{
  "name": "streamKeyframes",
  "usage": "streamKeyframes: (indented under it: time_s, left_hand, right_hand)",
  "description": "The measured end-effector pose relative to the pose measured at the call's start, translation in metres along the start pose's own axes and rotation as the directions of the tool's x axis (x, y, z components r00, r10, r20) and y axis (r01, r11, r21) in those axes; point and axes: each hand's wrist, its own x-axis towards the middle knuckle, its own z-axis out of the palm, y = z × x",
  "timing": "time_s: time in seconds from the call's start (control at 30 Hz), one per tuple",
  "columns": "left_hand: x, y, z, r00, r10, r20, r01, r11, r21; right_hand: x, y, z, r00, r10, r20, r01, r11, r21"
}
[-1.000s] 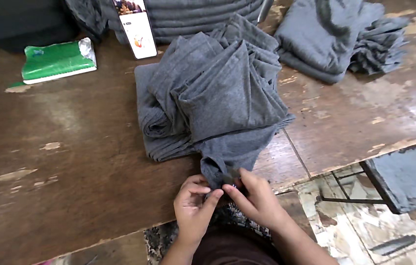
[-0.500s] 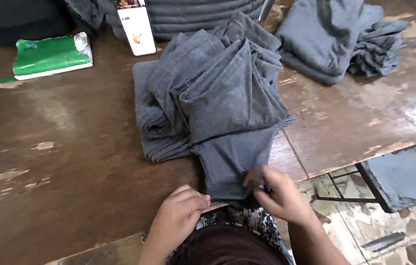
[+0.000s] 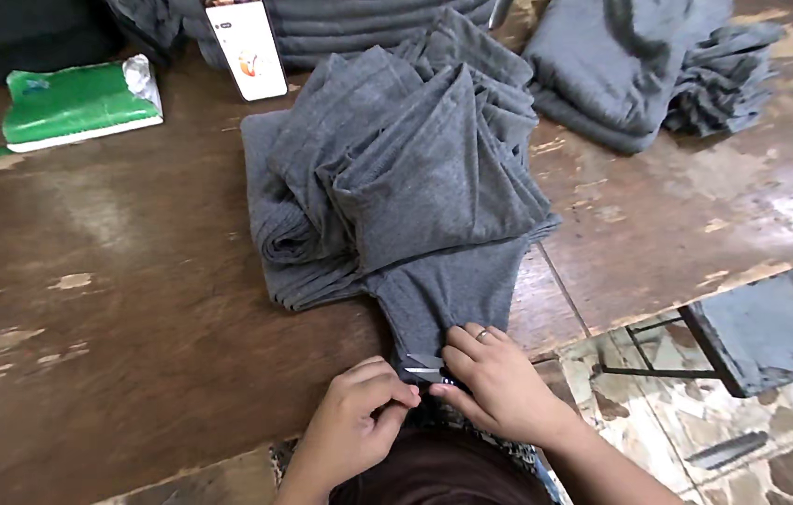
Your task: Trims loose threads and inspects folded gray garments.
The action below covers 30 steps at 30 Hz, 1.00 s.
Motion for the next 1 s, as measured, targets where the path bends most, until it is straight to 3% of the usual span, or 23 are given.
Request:
streamKeyframes:
  time_s: [0.1, 0.17, 0.27, 0.33, 0.4, 0.47, 0.53, 0.6, 0.7, 0.8, 0.87, 0.93, 1.0]
  left_hand:
    - [-0.001, 0.000, 0.006, 0.999, 0.035, 0.027, -0.032, 0.995, -0.096]
    - [-0.003, 0.006, 0.004, 0.992, 0.048, 0.119, -0.018, 0.970, -0.243]
    - [-0.005, 0.018, -0.017, 0.884, 0.064, 0.463, 0.113, 0.932, -0.344]
    - [-0.004, 0.021, -0.031, 0.848, 0.066, 0.525, 0.138, 0.930, -0.340]
    - [-0.003, 0.024, -0.037, 0.910, -0.006, 0.414, 0.127, 0.956, -0.266]
    - [0.003, 0.026, -0.027, 0.975, -0.121, 0.184, 0.123, 0.992, 0.000]
    - [0.014, 0.021, -0.002, 0.973, -0.231, 0.005, 0.212, 0.898, 0.386]
    - [0.027, 0.010, 0.022, 0.958, -0.261, -0.118, 0.282, 0.790, 0.545]
    - [0.039, 0.006, 0.023, 0.941, -0.192, -0.278, 0.295, 0.867, 0.401]
    - [0.056, 0.020, 0.002, 0.931, -0.211, -0.296, 0.197, 0.977, -0.077]
    - [0.072, 0.028, -0.003, 0.938, -0.221, -0.269, 0.140, 0.947, -0.289]
    - [0.097, 0.033, -0.005, 0.936, -0.215, -0.278, 0.107, 0.928, -0.358]
    - [0.128, 0.030, -0.012, 0.960, -0.099, -0.261, 0.046, 0.978, -0.201]
  right_hand:
    - [0.001, -0.003, 0.004, 1.000, 0.019, -0.013, -0.019, 0.999, -0.035]
    - [0.000, -0.001, 0.003, 0.999, 0.028, -0.018, -0.028, 1.000, 0.003]
    - [-0.003, 0.008, -0.005, 0.999, 0.041, 0.002, -0.040, 0.972, 0.230]
    - [-0.008, 0.016, -0.011, 0.999, 0.047, -0.002, -0.043, 0.914, 0.404]
    - [-0.012, 0.022, -0.014, 0.997, 0.052, -0.049, -0.018, 0.847, 0.531]
    - [-0.014, 0.022, -0.015, 0.991, 0.053, -0.120, 0.033, 0.782, 0.622]
    - [-0.012, 0.018, -0.015, 0.984, 0.051, -0.173, 0.080, 0.736, 0.672]
    - [-0.009, 0.015, -0.013, 0.971, 0.065, -0.231, 0.110, 0.734, 0.670]
    - [-0.010, 0.021, -0.020, 0.917, 0.142, -0.373, 0.088, 0.839, 0.537]
    - [-0.014, 0.031, -0.051, 0.825, 0.223, -0.519, 0.032, 0.899, 0.438]
    - [-0.007, 0.022, -0.074, 0.731, 0.216, -0.647, 0.161, 0.867, 0.472]
    - [0.011, 0.011, -0.088, 0.577, 0.242, -0.780, 0.391, 0.756, 0.524]
    - [0.029, 0.018, -0.101, 0.533, 0.244, -0.810, 0.508, 0.674, 0.537]
